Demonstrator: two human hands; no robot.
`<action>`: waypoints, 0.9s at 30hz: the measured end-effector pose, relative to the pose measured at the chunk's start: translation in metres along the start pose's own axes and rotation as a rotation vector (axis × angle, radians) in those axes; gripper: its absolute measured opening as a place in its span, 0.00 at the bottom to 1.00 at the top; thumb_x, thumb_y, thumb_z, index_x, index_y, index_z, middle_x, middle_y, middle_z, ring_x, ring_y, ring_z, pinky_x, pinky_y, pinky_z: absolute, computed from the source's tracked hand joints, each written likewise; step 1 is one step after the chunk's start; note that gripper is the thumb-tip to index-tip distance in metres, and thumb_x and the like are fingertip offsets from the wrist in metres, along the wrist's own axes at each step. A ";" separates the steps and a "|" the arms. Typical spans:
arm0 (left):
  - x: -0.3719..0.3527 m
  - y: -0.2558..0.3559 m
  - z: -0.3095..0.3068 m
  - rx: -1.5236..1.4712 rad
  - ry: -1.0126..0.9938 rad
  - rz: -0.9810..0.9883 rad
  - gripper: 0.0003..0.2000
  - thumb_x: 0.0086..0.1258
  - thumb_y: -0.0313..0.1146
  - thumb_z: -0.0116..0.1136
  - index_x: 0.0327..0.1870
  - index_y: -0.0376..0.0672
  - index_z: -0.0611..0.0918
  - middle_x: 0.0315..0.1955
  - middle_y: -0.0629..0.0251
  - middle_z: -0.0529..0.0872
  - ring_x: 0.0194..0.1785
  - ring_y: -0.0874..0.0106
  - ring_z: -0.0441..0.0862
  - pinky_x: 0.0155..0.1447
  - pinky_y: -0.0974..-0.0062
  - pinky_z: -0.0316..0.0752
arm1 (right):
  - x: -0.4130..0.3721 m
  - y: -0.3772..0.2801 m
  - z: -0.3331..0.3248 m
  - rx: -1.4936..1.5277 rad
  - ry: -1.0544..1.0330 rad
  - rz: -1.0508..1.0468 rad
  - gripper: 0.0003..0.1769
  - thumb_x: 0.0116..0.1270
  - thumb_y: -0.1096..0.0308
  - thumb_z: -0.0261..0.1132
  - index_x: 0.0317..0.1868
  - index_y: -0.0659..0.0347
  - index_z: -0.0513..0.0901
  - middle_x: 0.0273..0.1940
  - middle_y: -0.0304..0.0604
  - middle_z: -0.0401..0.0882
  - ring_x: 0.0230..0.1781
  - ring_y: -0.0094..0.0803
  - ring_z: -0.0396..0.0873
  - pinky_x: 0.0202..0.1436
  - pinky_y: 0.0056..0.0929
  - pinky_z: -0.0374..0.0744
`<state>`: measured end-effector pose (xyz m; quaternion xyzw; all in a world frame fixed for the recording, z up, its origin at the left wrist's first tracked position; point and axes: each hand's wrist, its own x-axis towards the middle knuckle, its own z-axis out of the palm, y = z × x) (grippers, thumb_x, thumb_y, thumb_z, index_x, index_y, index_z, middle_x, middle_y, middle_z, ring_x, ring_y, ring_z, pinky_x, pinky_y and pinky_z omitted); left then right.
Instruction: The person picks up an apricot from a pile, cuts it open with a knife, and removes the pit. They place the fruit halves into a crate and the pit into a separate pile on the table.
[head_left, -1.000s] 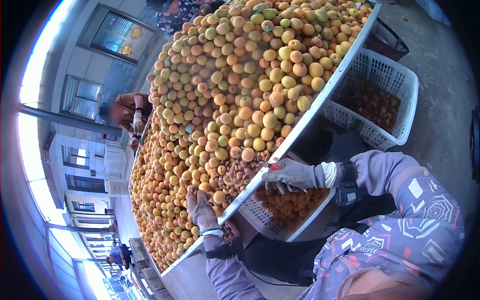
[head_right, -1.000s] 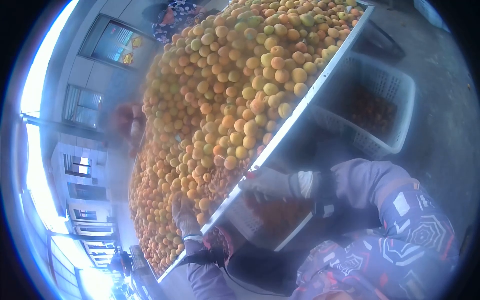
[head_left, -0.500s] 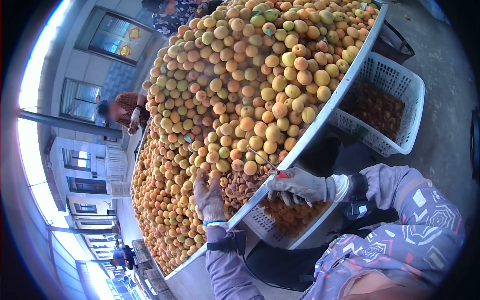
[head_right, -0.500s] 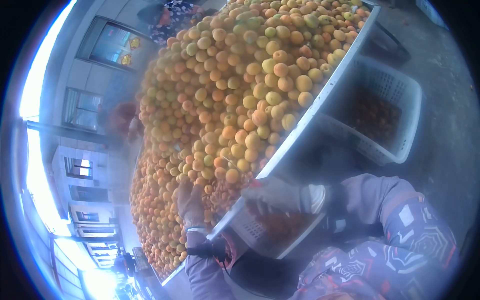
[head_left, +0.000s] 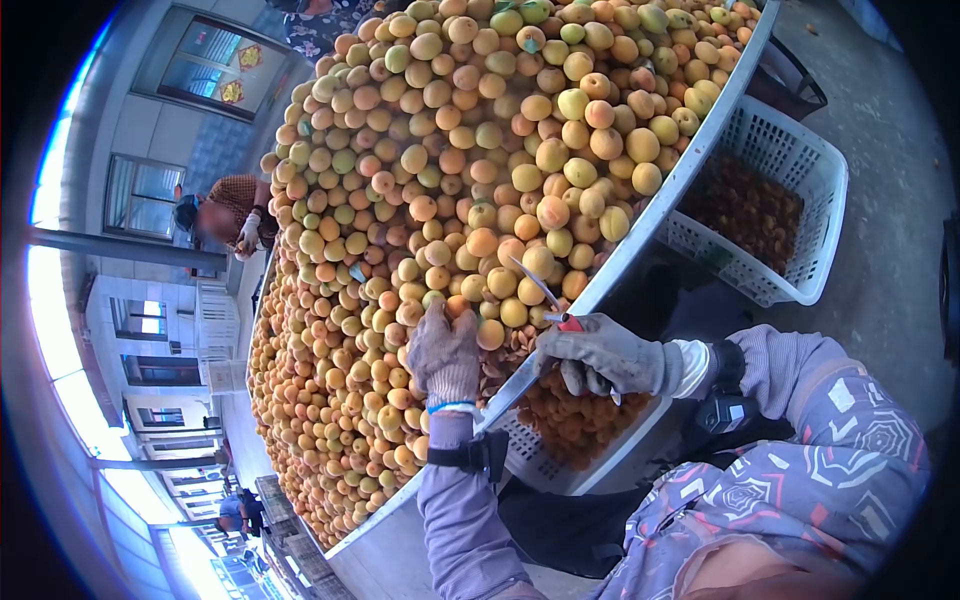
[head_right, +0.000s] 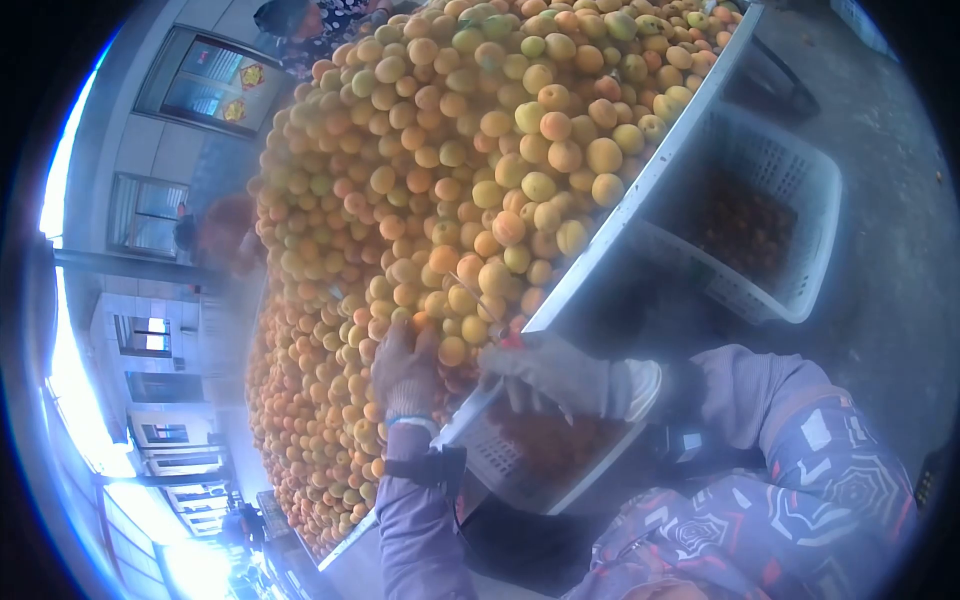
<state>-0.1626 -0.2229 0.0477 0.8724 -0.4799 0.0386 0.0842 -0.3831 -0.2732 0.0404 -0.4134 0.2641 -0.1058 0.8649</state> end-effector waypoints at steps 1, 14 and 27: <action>0.003 0.009 -0.004 0.044 -0.039 -0.010 0.21 0.56 0.44 0.56 0.49 0.44 0.77 0.37 0.55 0.83 0.44 0.55 0.78 0.49 0.59 0.71 | 0.001 0.001 0.001 -0.001 0.001 0.001 0.18 0.67 0.52 0.56 0.34 0.57 0.81 0.16 0.35 0.72 0.08 0.16 0.62 0.11 0.13 0.61; 0.012 0.003 0.009 -0.277 0.033 -0.178 0.23 0.55 0.42 0.62 0.51 0.42 0.77 0.42 0.54 0.80 0.48 0.58 0.77 0.53 0.64 0.71 | 0.006 0.011 -0.004 -0.151 -0.054 -0.006 0.22 0.68 0.50 0.53 0.39 0.61 0.81 0.24 0.38 0.75 0.22 0.24 0.71 0.25 0.21 0.71; -0.107 -0.002 -0.026 -1.703 -0.185 -0.296 0.21 0.66 0.22 0.53 0.60 0.40 0.68 0.44 0.63 0.77 0.43 0.72 0.79 0.49 0.76 0.78 | 0.017 0.057 0.021 -0.091 -0.356 -0.370 0.17 0.70 0.53 0.56 0.37 0.59 0.80 0.18 0.33 0.73 0.15 0.16 0.68 0.19 0.14 0.67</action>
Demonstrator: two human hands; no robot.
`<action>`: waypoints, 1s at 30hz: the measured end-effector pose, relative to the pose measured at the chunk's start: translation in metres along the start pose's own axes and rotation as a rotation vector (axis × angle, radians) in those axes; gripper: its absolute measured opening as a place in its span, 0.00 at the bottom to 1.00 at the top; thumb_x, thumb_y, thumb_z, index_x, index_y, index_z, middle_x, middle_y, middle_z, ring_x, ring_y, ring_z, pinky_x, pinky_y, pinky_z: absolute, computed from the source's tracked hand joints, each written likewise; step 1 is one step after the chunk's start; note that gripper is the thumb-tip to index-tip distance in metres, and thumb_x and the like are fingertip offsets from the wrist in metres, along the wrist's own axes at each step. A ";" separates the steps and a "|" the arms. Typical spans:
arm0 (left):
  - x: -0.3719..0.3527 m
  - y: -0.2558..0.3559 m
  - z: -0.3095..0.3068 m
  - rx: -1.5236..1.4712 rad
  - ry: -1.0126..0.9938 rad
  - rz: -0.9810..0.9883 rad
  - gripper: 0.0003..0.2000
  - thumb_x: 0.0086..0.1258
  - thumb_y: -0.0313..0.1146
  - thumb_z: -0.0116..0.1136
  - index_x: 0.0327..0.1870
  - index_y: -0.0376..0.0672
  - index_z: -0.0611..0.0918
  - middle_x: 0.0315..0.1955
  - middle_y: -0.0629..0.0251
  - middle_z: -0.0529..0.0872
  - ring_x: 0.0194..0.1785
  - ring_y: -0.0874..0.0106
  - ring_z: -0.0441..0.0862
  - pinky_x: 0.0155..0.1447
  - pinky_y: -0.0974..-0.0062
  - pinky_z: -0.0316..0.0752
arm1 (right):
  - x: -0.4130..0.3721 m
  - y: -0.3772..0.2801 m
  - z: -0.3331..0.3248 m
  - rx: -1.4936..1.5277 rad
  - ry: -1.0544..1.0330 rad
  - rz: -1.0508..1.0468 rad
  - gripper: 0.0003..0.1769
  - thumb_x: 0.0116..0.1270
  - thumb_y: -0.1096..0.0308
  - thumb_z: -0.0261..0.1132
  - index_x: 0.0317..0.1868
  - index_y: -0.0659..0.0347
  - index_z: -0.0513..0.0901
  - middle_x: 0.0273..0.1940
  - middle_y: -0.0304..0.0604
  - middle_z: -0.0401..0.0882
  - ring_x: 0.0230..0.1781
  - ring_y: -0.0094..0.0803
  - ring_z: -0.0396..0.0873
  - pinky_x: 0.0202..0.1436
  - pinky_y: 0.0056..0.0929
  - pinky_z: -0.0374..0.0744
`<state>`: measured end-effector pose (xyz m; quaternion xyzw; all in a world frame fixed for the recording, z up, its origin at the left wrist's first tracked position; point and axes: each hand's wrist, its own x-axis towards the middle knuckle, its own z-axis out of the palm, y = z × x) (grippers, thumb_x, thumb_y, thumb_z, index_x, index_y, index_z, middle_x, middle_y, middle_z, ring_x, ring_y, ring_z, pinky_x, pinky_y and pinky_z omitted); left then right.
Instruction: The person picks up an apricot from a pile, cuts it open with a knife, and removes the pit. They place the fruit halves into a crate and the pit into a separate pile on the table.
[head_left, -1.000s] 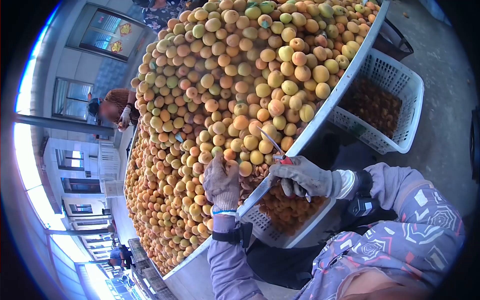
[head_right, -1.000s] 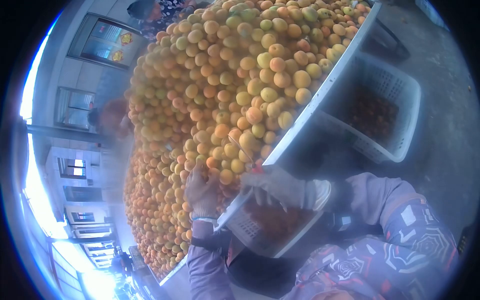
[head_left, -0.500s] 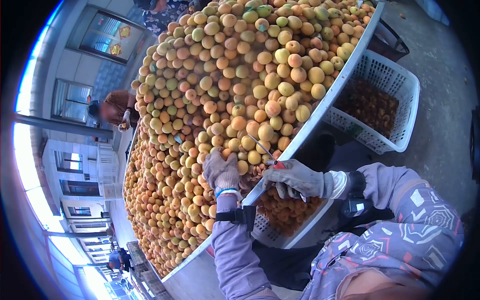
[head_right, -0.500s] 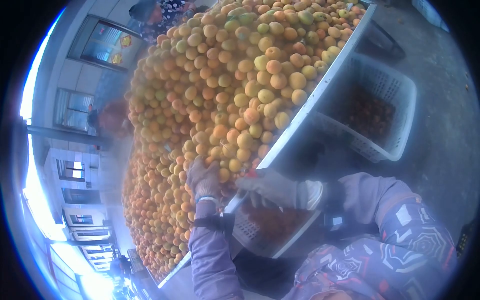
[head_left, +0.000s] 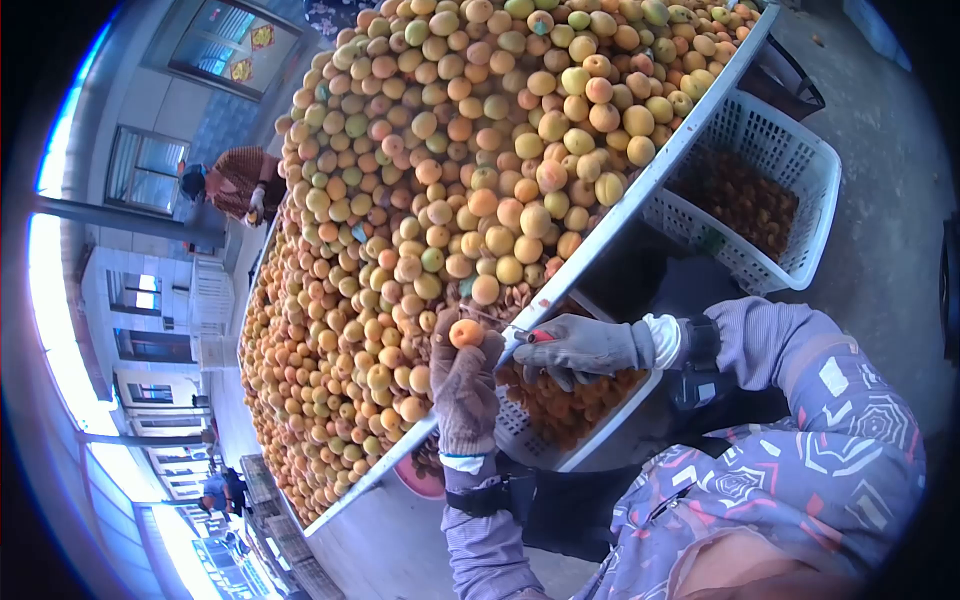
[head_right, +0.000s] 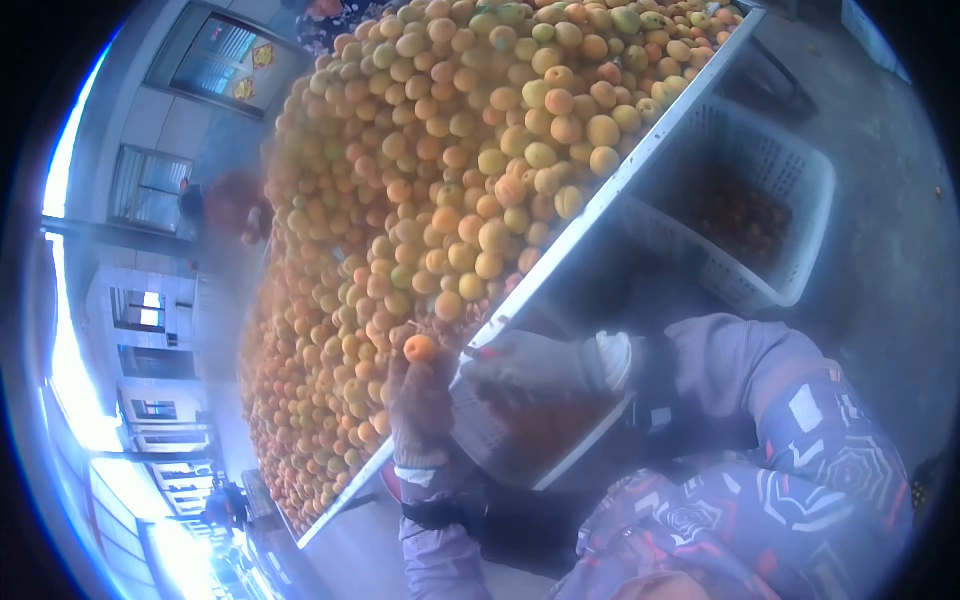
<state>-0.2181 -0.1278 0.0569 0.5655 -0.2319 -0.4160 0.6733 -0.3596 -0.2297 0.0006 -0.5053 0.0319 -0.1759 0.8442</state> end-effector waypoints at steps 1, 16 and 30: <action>-0.011 -0.005 -0.007 -0.117 -0.061 -0.085 0.23 0.65 0.21 0.52 0.62 0.40 0.67 0.45 0.63 0.76 0.46 0.71 0.78 0.52 0.78 0.76 | -0.002 0.003 0.005 -0.088 -0.022 -0.140 0.17 0.70 0.53 0.56 0.37 0.59 0.80 0.18 0.33 0.73 0.16 0.16 0.69 0.20 0.15 0.67; -0.067 -0.076 -0.047 -0.043 0.053 -0.060 0.24 0.64 0.18 0.50 0.64 0.34 0.66 0.48 0.59 0.78 0.47 0.71 0.78 0.51 0.77 0.75 | -0.031 0.009 0.034 -0.529 -0.248 0.582 0.26 0.72 0.46 0.48 0.41 0.61 0.79 0.21 0.43 0.74 0.26 0.32 0.75 0.30 0.32 0.73; -0.079 -0.084 -0.047 -0.168 -0.050 -0.090 0.23 0.65 0.19 0.50 0.63 0.35 0.67 0.47 0.59 0.79 0.48 0.74 0.77 0.53 0.81 0.73 | -0.046 0.053 0.053 -0.482 -0.026 0.616 0.22 0.68 0.47 0.55 0.37 0.60 0.79 0.22 0.37 0.76 0.20 0.23 0.72 0.24 0.24 0.70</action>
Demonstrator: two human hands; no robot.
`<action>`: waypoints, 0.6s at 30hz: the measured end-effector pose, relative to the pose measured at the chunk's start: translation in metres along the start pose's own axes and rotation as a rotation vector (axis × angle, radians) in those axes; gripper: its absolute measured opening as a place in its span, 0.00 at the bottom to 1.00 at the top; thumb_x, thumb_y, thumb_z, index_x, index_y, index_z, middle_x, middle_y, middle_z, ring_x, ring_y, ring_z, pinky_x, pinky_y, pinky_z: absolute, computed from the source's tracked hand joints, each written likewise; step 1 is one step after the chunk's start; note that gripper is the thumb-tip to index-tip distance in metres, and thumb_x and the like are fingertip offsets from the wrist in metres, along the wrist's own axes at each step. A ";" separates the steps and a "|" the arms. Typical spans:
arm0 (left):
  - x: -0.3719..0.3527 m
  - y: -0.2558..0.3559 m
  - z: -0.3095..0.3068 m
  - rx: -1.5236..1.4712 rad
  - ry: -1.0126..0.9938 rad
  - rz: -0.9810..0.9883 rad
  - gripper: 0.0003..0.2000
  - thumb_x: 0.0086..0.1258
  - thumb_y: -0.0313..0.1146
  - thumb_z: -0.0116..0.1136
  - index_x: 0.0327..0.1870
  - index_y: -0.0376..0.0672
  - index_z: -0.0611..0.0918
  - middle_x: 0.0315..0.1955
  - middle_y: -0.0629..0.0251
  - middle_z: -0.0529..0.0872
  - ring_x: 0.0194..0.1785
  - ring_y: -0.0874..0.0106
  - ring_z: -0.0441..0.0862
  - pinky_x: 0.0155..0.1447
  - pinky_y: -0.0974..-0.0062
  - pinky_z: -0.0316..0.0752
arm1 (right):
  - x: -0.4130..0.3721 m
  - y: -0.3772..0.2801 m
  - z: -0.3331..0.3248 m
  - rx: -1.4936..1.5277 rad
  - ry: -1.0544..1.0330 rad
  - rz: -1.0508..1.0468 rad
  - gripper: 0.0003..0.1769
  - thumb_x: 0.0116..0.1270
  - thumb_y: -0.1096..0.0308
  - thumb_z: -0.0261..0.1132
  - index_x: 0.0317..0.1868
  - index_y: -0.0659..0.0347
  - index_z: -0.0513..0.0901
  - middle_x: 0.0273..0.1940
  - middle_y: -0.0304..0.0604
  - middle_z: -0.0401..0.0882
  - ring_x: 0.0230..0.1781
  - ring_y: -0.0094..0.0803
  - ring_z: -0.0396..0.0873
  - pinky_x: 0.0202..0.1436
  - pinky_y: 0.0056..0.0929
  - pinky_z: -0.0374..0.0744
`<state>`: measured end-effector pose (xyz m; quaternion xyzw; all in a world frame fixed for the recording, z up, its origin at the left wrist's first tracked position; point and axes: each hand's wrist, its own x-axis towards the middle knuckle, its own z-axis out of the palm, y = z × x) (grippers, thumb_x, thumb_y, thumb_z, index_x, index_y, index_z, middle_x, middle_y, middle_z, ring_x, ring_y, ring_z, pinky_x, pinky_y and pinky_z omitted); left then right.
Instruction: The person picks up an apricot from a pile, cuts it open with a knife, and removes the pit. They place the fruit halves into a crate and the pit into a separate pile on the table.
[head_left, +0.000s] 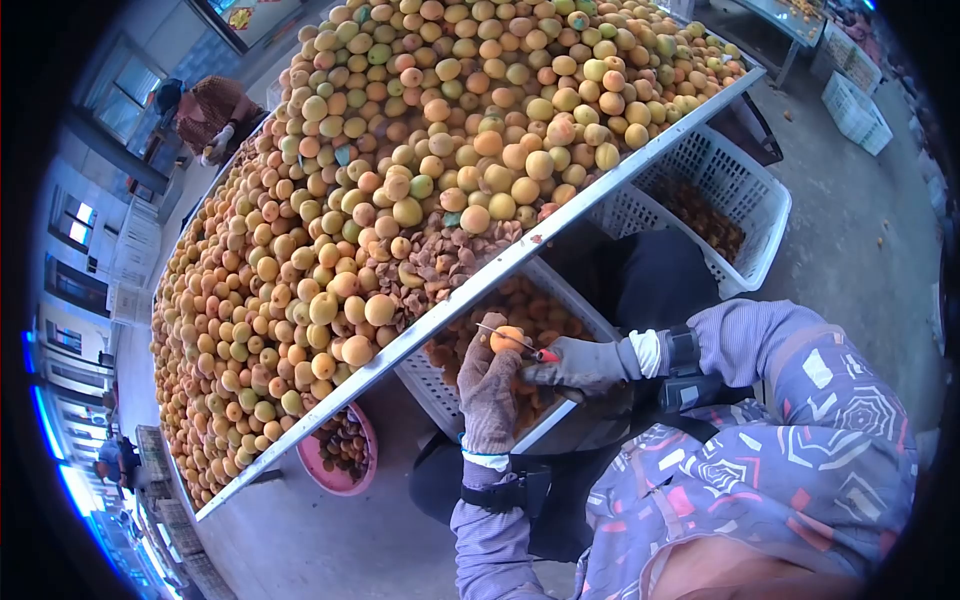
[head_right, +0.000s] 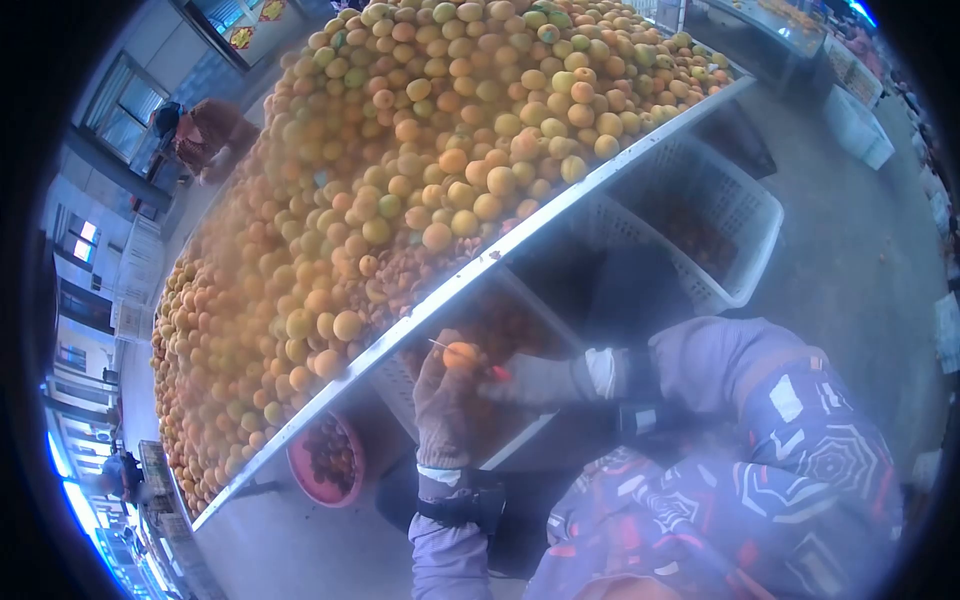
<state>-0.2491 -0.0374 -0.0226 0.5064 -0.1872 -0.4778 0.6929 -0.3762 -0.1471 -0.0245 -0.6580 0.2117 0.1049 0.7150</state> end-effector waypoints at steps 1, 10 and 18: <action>0.001 0.001 0.003 -0.002 -0.004 0.016 0.24 0.64 0.19 0.50 0.63 0.35 0.67 0.47 0.59 0.79 0.47 0.74 0.77 0.53 0.81 0.73 | 0.004 0.002 -0.002 -0.054 -0.016 0.028 0.22 0.68 0.47 0.55 0.36 0.60 0.78 0.20 0.36 0.75 0.18 0.23 0.71 0.22 0.23 0.69; 0.003 0.006 0.005 0.042 0.153 0.085 0.21 0.65 0.22 0.52 0.60 0.37 0.69 0.44 0.61 0.79 0.44 0.74 0.78 0.48 0.80 0.76 | -0.015 -0.039 0.004 -0.107 0.157 -0.006 0.25 0.69 0.47 0.53 0.45 0.63 0.77 0.36 0.47 0.79 0.38 0.36 0.78 0.42 0.32 0.75; -0.003 0.006 0.007 -0.023 0.095 0.032 0.18 0.70 0.29 0.52 0.60 0.39 0.70 0.43 0.60 0.81 0.43 0.74 0.78 0.46 0.81 0.75 | -0.004 -0.005 0.023 -0.129 0.260 -0.174 0.22 0.72 0.51 0.50 0.46 0.61 0.78 0.41 0.50 0.80 0.44 0.42 0.78 0.49 0.36 0.73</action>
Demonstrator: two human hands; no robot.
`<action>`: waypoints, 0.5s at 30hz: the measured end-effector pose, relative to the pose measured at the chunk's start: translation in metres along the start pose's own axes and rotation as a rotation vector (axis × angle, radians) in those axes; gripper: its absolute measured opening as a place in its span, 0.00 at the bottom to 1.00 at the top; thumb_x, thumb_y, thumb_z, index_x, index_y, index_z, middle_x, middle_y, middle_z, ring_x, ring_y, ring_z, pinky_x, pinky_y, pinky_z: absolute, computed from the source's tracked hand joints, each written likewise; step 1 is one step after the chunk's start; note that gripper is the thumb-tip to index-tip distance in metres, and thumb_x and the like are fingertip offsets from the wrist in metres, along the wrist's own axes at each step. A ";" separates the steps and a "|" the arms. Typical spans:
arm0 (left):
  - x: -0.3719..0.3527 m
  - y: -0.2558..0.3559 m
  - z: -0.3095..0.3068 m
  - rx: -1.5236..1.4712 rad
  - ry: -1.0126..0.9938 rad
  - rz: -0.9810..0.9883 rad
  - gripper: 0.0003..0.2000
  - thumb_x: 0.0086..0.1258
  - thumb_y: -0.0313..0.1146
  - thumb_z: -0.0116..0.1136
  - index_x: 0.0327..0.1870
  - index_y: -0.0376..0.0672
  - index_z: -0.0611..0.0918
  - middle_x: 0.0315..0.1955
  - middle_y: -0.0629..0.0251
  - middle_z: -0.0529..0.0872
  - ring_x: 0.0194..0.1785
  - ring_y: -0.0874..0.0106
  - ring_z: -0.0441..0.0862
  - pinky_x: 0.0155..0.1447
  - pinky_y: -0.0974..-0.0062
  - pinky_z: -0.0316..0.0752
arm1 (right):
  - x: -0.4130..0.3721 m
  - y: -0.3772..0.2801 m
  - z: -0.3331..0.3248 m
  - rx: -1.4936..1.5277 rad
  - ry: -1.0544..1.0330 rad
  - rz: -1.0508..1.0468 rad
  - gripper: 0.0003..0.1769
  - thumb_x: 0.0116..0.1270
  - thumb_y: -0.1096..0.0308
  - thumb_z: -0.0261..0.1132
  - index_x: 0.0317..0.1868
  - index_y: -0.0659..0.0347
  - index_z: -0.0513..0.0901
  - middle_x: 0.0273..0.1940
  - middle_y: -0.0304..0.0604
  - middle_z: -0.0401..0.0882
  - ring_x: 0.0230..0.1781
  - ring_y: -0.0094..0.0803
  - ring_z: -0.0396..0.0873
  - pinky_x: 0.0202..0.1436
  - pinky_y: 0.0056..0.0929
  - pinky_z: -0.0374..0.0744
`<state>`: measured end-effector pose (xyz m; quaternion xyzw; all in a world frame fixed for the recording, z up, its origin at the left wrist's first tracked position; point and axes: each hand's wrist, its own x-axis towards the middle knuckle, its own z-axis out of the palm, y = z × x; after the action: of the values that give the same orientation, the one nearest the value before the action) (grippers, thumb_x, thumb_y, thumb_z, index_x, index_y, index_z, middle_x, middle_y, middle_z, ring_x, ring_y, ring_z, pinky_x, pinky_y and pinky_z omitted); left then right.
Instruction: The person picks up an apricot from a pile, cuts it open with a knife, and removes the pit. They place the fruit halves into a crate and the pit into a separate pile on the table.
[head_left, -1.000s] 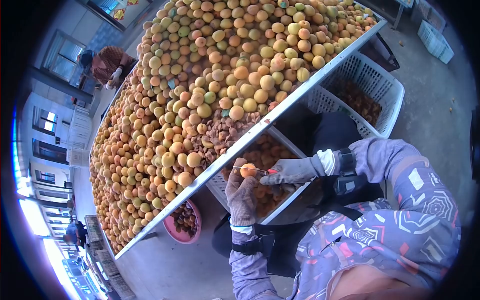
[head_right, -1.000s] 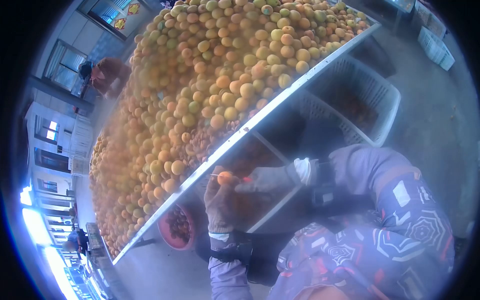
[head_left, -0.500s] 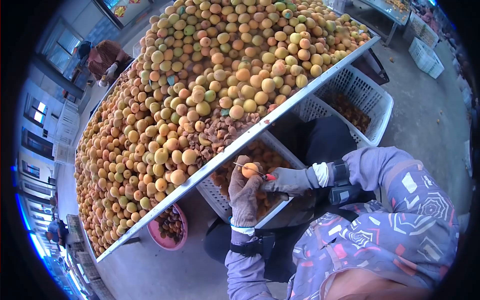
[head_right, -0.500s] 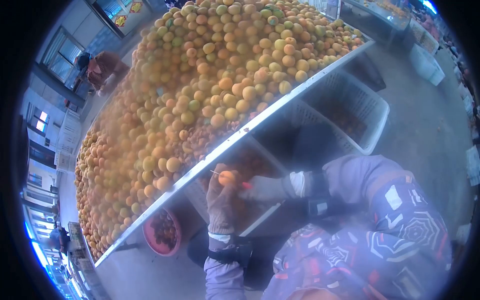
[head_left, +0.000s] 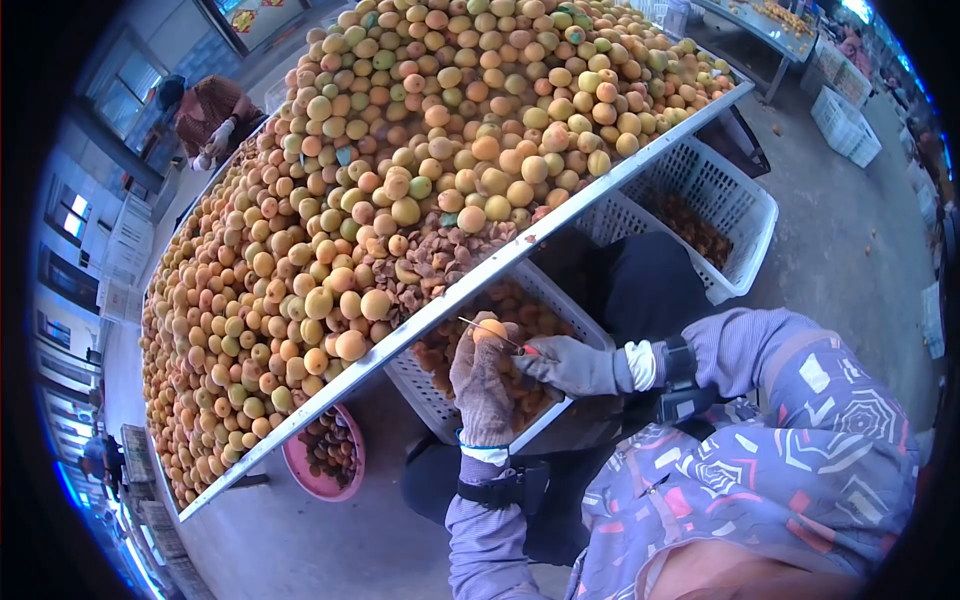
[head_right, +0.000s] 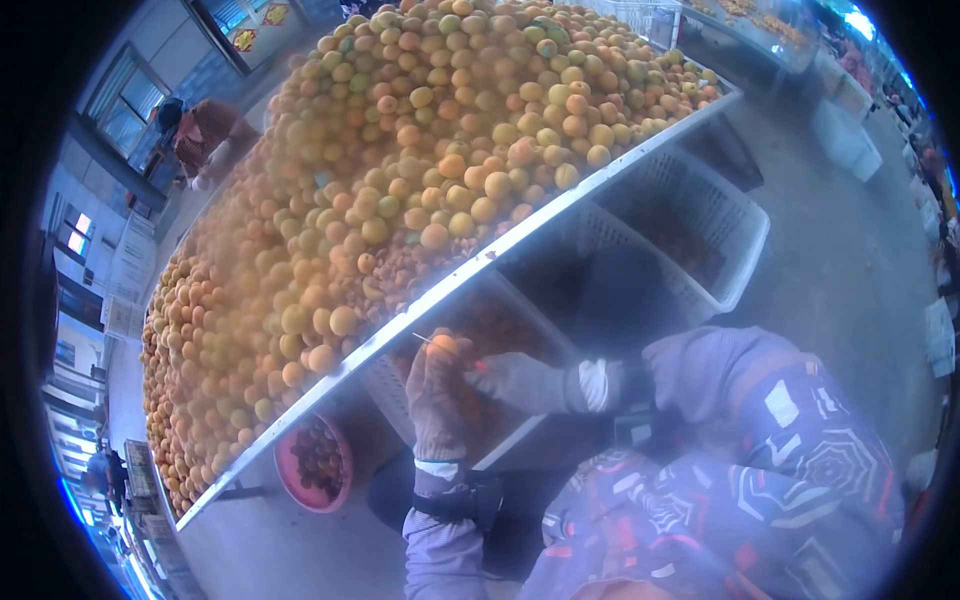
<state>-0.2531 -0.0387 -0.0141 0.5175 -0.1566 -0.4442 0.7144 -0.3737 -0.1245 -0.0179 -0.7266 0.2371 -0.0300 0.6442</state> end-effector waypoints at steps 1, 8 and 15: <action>0.002 -0.004 -0.003 0.017 -0.008 0.027 0.18 0.70 0.29 0.52 0.60 0.40 0.70 0.42 0.60 0.82 0.43 0.74 0.78 0.46 0.81 0.75 | 0.002 0.002 0.002 -0.005 -0.003 -0.002 0.22 0.72 0.51 0.50 0.46 0.61 0.78 0.41 0.50 0.80 0.44 0.42 0.78 0.49 0.36 0.73; -0.001 0.004 0.004 0.073 0.061 0.050 0.14 0.70 0.33 0.52 0.54 0.40 0.74 0.40 0.61 0.83 0.35 0.78 0.78 0.35 0.83 0.74 | 0.001 -0.024 -0.008 0.109 -0.096 0.166 0.18 0.71 0.55 0.52 0.44 0.62 0.78 0.38 0.46 0.80 0.42 0.38 0.78 0.47 0.33 0.74; -0.003 0.002 0.008 -0.128 0.110 -0.134 0.16 0.70 0.42 0.51 0.52 0.41 0.75 0.39 0.60 0.84 0.33 0.74 0.80 0.33 0.79 0.76 | 0.022 0.028 0.027 0.249 0.006 -0.178 0.17 0.71 0.58 0.52 0.49 0.62 0.76 0.42 0.48 0.78 0.46 0.36 0.76 0.52 0.32 0.73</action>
<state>-0.2593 -0.0414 -0.0087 0.5037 -0.0534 -0.4710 0.7222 -0.3531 -0.1100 -0.0552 -0.6590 0.1681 -0.1184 0.7235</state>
